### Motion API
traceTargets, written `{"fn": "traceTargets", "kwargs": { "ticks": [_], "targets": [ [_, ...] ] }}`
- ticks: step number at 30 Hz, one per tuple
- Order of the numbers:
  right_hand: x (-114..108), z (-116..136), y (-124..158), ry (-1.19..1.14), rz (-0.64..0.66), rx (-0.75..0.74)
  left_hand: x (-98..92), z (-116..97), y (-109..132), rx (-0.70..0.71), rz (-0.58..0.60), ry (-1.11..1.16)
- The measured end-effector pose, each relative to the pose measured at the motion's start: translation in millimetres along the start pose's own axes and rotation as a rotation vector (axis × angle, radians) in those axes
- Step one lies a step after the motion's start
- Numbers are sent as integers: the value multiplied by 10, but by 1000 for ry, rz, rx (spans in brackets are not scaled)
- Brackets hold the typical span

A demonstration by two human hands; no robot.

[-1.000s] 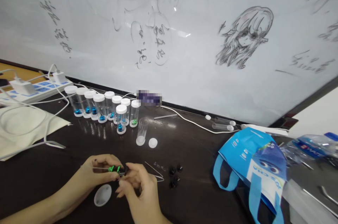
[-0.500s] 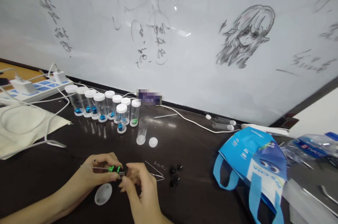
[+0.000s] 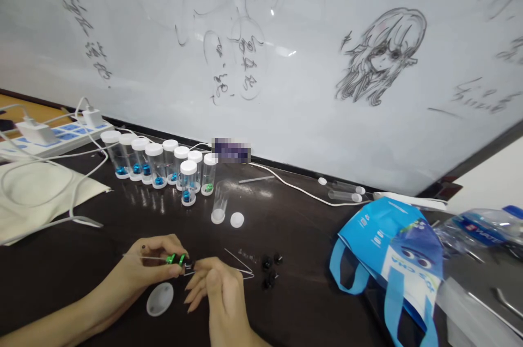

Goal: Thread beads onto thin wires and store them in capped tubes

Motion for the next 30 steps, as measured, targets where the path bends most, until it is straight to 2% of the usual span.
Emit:
{"fn": "traceTargets", "kwargs": {
  "ticks": [2,7,10,14,17,21,30],
  "targets": [
    [-28,-24,2,2,-22,25,20,-7,5,1,12,-5],
    [7,-23,18,35,24,3,25,-32,-1,27,14,-17],
    [-12,-71,21,60,-3,42,23,-16,-2,31,20,-27],
    [14,-95,-1,108,7,91,80,4,17,46,83,-50],
    [51,-80,-12,186,42,117,133,11,36,53,136,-39],
    [32,-4,-15,273,20,83,115,-2,30,68,121,-57],
    [31,-110,-19,206,34,144,123,20,21,57,132,-56]
  ]
}}
Point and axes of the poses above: each hand's wrist, its own y-axis away from the middle knuckle, its own x-axis out of the palm, z = x × y, the point moved 10 cm from there along -y, towards the middle knuckle, and after that the axes turned 1 degree about y, right-handed, at the moved point
